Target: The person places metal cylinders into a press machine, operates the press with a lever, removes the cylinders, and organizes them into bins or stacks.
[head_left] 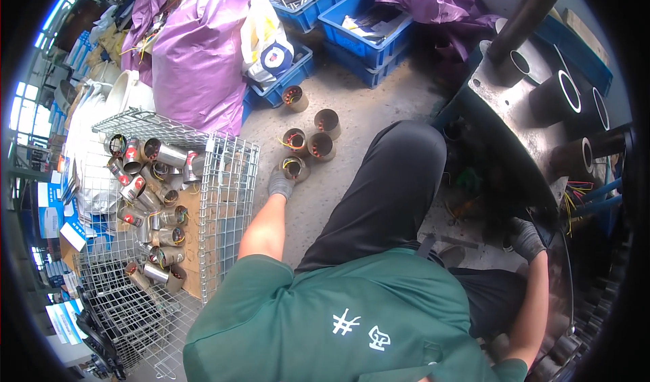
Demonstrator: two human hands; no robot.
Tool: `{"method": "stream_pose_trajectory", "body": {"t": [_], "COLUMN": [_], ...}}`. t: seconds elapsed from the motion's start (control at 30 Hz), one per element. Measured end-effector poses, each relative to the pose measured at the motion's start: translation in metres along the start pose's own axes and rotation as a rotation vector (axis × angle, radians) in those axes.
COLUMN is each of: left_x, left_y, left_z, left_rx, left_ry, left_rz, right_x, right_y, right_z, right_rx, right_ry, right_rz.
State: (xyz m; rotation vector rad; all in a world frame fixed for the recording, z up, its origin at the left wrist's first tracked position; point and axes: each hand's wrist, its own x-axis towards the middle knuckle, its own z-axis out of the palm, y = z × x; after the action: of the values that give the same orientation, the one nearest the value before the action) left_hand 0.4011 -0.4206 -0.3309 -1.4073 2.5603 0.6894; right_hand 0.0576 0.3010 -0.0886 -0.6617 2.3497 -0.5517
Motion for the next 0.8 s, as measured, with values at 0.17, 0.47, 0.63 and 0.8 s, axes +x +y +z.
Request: {"method": "stream_pose_trajectory", "body": {"t": [0.17, 0.47, 0.63, 0.8], "left_x": [-0.046, -0.07, -0.043, -0.038], "left_y": [0.021, 0.046, 0.152, 0.338], "left_z": [0.005, -0.03, -0.145, -0.212], "left_rx": [-0.092, -1.311, -1.63, -1.987], "left_ry": [-0.008, 0.131, -0.164, -0.638], "left_rz": [-0.019, -0.27, 0.144, 0.344], "right_x": [-0.01, -0.021, -0.014, 0.007], "right_y": [-0.004, -0.048, -0.149, -0.153], "right_z": [0.004, 0.001, -0.021, -0.008], "right_rx": [0.11, 0.054, -0.024, -0.08], "right_ry": [0.089, 0.117, 0.219, 0.518], "right_rz": [0.039, -0.103, -0.196, -0.426]}}
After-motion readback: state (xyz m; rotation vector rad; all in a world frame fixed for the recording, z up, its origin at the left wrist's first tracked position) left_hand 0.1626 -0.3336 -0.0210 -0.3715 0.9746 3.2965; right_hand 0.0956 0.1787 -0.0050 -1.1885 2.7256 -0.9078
